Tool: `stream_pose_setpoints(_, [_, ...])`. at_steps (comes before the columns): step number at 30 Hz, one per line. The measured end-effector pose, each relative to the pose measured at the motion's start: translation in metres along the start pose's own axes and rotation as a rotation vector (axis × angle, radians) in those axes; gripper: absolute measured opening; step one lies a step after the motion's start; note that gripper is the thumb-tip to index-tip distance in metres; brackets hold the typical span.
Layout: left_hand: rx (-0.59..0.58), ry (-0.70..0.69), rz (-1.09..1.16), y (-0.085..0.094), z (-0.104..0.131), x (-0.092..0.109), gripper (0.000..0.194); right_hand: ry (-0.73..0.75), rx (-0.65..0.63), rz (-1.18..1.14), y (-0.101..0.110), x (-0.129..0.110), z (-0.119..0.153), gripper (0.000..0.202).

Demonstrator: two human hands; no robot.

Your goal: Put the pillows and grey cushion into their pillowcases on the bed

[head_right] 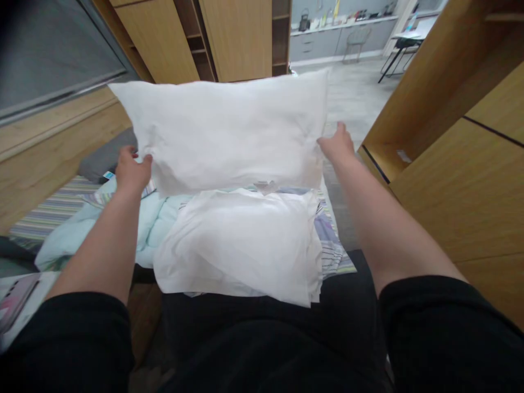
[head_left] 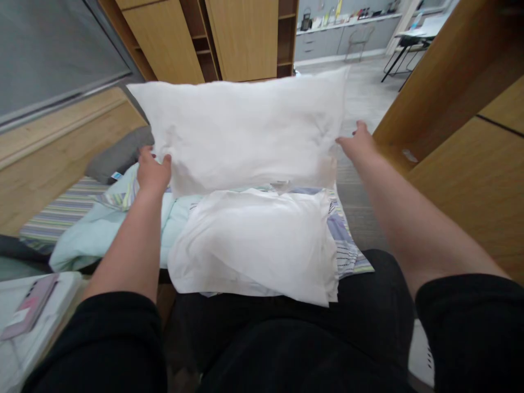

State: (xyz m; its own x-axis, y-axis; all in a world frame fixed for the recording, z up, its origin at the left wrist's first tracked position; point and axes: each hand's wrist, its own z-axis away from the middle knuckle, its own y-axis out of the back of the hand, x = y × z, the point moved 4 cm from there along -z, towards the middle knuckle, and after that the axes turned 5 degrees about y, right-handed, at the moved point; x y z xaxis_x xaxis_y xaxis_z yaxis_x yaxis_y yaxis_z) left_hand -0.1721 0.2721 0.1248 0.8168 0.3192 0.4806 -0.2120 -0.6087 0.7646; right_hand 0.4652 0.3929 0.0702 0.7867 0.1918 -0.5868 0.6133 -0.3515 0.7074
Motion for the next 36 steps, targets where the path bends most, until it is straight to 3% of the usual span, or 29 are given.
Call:
stream_pose_setpoints(2, [-0.150,-0.127,-0.067,-0.041,0.060,0.004,0.060,-0.007,-0.047,0.091,-0.044,0.010,0.060,0.074])
stream_pose_setpoints(4, [-0.311,-0.183,-0.092,-0.083,0.142,-0.006,0.050,0.053,-0.227,0.119,-0.099,0.019,0.143,0.064])
stream_pose_setpoints(6, [-0.448,-0.192,-0.126,-0.116,0.234,-0.030,0.037,0.069,-0.359,0.144,-0.147,0.033,0.229,0.055])
stream_pose_setpoints(8, [-0.514,-0.180,-0.166,-0.132,0.318,-0.064,0.039,0.120,-0.392,0.279,-0.177,0.051,0.292,0.053])
stream_pose_setpoints(9, [-0.526,-0.232,-0.183,-0.134,0.354,-0.080,0.042,0.144,-0.392,0.358,-0.187,0.061,0.311,0.055])
stream_pose_setpoints(11, [-0.562,-0.318,-0.178,-0.128,0.408,-0.110,0.040,0.172,-0.413,0.444,-0.197,0.081,0.324,0.059])
stream_pose_setpoints(13, [-0.626,-0.383,-0.149,-0.116,0.436,-0.131,0.039,0.167,-0.428,0.467,-0.200,0.098,0.314,0.063])
stream_pose_setpoints(16, [-0.736,-0.399,-0.112,-0.107,0.441,-0.146,0.043,0.125,-0.427,0.478,-0.204,0.114,0.288,0.068])
stream_pose_setpoints(19, [-0.765,-0.312,-0.104,-0.114,0.427,-0.145,0.045,0.058,-0.441,0.495,-0.209,0.120,0.278,0.072])
stream_pose_setpoints(23, [-0.843,-0.223,-0.190,-0.131,0.421,-0.125,0.063,-0.014,-0.480,0.513,-0.210,0.126,0.281,0.074])
stream_pose_setpoints(28, [-1.061,-0.300,-0.418,-0.130,0.407,-0.086,0.090,-0.009,-0.523,0.504,-0.203,0.132,0.281,0.074])
stream_pose_setpoints(30, [-1.150,-0.350,-0.433,-0.132,0.386,-0.072,0.081,0.014,-0.520,0.498,-0.201,0.132,0.281,0.072])
stream_pose_setpoints(33, [-1.212,-0.400,-0.355,-0.141,0.336,-0.060,0.046,0.041,-0.497,0.508,-0.199,0.130,0.283,0.069])
stream_pose_setpoints(36, [-1.087,-0.367,-0.262,-0.144,0.269,-0.072,0.031,0.048,-0.528,0.541,-0.194,0.128,0.280,0.068])
